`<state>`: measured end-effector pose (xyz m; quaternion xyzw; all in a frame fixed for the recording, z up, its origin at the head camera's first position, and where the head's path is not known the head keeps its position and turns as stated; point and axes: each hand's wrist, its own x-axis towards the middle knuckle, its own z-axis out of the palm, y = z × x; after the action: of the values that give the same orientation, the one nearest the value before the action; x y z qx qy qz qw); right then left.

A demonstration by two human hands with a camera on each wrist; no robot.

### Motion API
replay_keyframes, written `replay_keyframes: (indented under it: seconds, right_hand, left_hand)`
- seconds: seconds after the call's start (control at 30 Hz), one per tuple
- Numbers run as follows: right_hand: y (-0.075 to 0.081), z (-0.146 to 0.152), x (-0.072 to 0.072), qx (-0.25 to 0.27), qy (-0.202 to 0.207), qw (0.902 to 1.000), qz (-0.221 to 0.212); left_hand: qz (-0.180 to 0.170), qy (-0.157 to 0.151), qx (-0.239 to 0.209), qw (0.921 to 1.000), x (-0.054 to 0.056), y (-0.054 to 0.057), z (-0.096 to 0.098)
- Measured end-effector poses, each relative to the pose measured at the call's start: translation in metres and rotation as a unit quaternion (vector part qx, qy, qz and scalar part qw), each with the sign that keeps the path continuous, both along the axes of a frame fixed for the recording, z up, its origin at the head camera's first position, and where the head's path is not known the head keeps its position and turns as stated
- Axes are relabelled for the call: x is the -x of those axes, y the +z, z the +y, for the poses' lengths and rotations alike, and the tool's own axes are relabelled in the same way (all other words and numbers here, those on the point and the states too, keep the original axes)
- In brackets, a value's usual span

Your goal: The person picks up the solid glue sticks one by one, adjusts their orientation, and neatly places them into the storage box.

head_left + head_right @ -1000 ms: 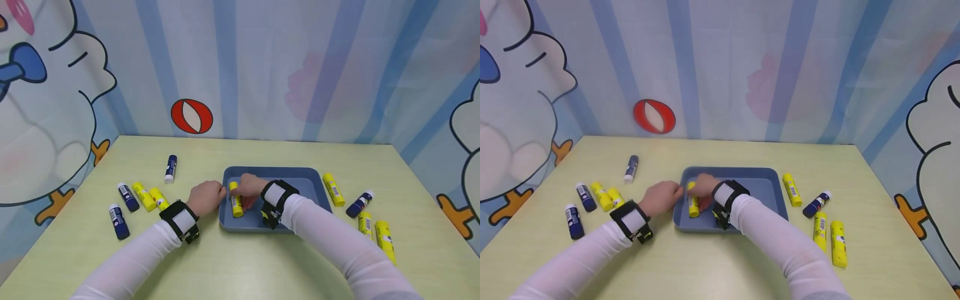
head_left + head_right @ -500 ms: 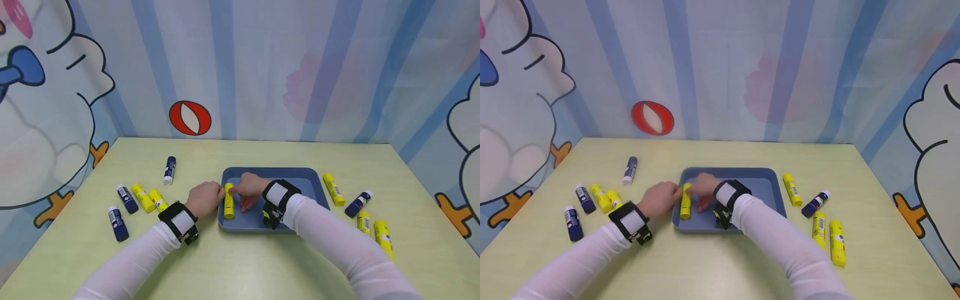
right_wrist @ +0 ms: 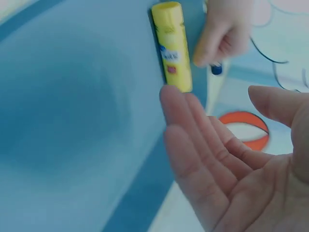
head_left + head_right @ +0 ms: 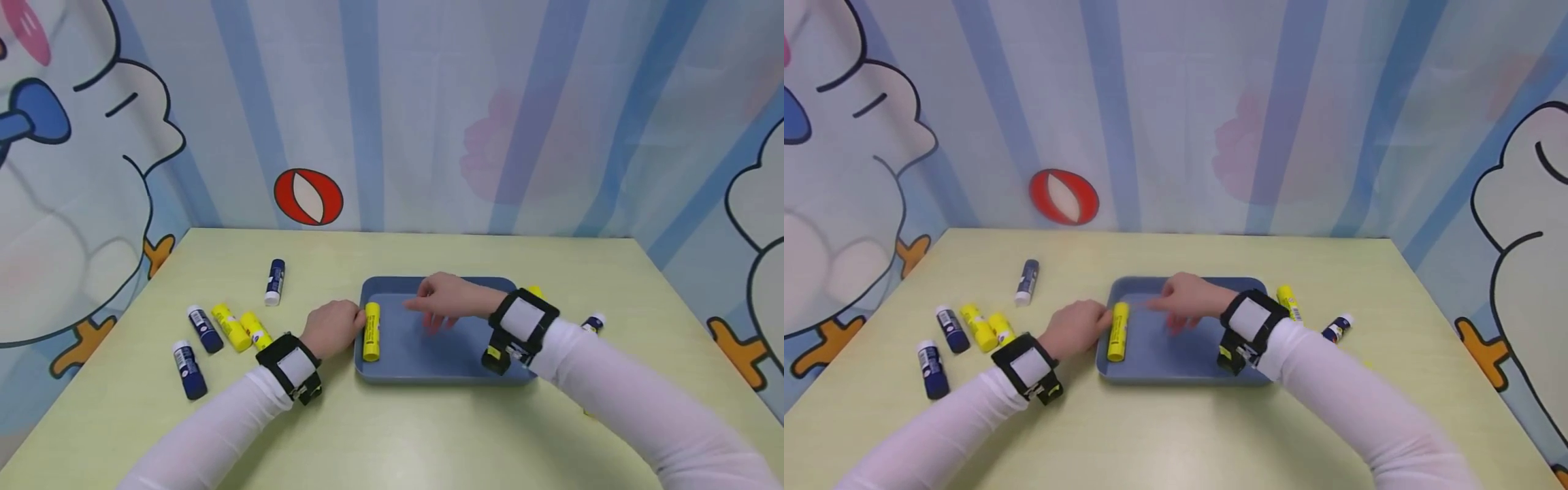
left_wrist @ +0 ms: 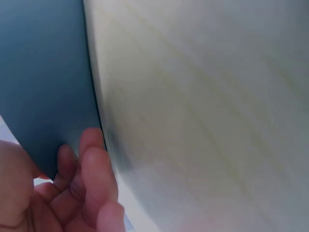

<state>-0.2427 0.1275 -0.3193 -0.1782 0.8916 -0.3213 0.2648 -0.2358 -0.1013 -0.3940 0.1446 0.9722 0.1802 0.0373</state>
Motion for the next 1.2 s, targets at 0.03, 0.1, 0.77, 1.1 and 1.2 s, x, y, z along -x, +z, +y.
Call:
replay_keyframes:
  seconds: [0.03, 0.1, 0.77, 1.1, 1.2]
  right_hand:
    - [0.003, 0.009, -0.002, 0.003, 0.001, 1.0000, 0.008]
    - [0.010, 0.028, -0.006, 0.010, -0.005, 0.9996, 0.026]
    - [0.018, 0.159, -0.010, -0.053, -0.094, 0.9804, 0.165]
    - [-0.007, 0.173, 0.012, -0.092, -0.133, 0.9814, 0.104]
    - [-0.014, 0.176, 0.015, -0.094, -0.127, 0.9839, 0.084]
  left_hand:
    - [0.000, 0.000, 0.001, 1.0000, -0.001, 0.000, 0.000]
    - [-0.003, -0.001, 0.004, 1.0000, -0.002, -0.001, 0.001]
    - [0.009, 0.002, 0.004, 0.9999, 0.000, -0.003, -0.002]
    - [0.011, 0.010, 0.004, 0.9999, 0.000, -0.003, -0.004]
    - [0.010, 0.013, 0.008, 0.9998, 0.000, -0.003, -0.003]
